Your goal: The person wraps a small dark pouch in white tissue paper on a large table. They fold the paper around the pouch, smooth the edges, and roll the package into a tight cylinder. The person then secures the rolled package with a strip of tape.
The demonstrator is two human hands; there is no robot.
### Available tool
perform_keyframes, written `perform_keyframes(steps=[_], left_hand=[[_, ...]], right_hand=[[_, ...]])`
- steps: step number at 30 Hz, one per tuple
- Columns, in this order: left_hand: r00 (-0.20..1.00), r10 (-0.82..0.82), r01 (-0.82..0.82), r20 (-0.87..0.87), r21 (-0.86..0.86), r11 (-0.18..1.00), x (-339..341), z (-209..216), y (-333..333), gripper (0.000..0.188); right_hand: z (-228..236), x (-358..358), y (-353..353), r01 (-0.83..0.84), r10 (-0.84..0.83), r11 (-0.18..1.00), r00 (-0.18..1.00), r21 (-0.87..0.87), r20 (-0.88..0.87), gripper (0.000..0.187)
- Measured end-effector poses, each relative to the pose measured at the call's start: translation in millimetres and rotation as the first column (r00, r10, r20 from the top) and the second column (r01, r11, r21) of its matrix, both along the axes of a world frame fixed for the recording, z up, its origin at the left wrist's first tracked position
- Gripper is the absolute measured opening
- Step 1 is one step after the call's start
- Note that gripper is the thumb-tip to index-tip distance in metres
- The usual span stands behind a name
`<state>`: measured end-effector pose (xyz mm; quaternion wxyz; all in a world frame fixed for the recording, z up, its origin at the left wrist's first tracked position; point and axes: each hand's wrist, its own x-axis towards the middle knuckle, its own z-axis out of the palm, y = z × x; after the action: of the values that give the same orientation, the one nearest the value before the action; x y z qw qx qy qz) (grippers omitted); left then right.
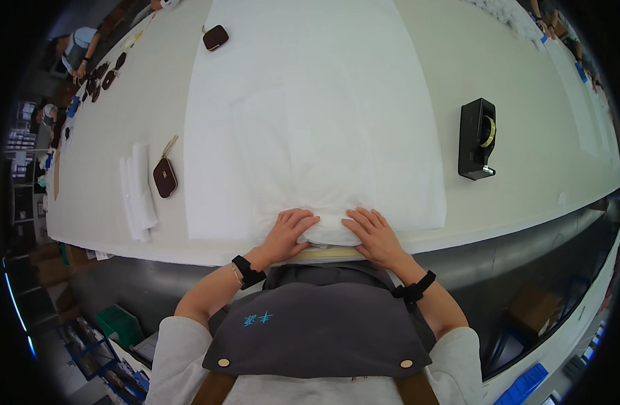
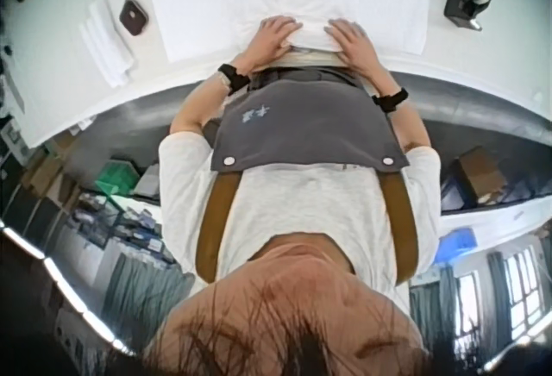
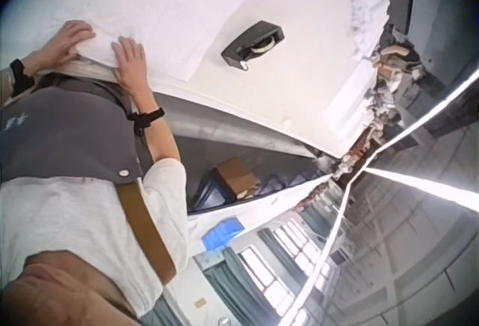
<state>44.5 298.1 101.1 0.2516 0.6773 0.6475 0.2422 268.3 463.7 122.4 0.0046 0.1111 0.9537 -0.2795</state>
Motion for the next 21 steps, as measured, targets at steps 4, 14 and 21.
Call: perform_keyframes(steps=[4, 14, 21], left_hand=[[0.994, 0.108, -0.107, -0.013, 0.054, 0.993, 0.6, 7.9, 0.5, 0.072], [0.934, 0.104, -0.11, -0.343, 0.001, 0.994, 10.7, 12.3, -12.7, 0.077], [0.947, 0.111, -0.112, -0.301, 0.013, 0.994, 11.4, -0.6, -24.9, 0.078]], right_hand=[[-16.3, 1.7, 4.6, 0.023, -0.023, 1.0, 0.999, 0.003, -0.024, 0.067], [-17.5, -13.9, -19.6, -0.001, 0.002, 0.982, 1.0, 0.187, -0.006, 0.081], [-14.2, -15.2, -17.5, -0.083, 0.077, 0.975, 0.996, 0.208, 0.035, 0.078]])
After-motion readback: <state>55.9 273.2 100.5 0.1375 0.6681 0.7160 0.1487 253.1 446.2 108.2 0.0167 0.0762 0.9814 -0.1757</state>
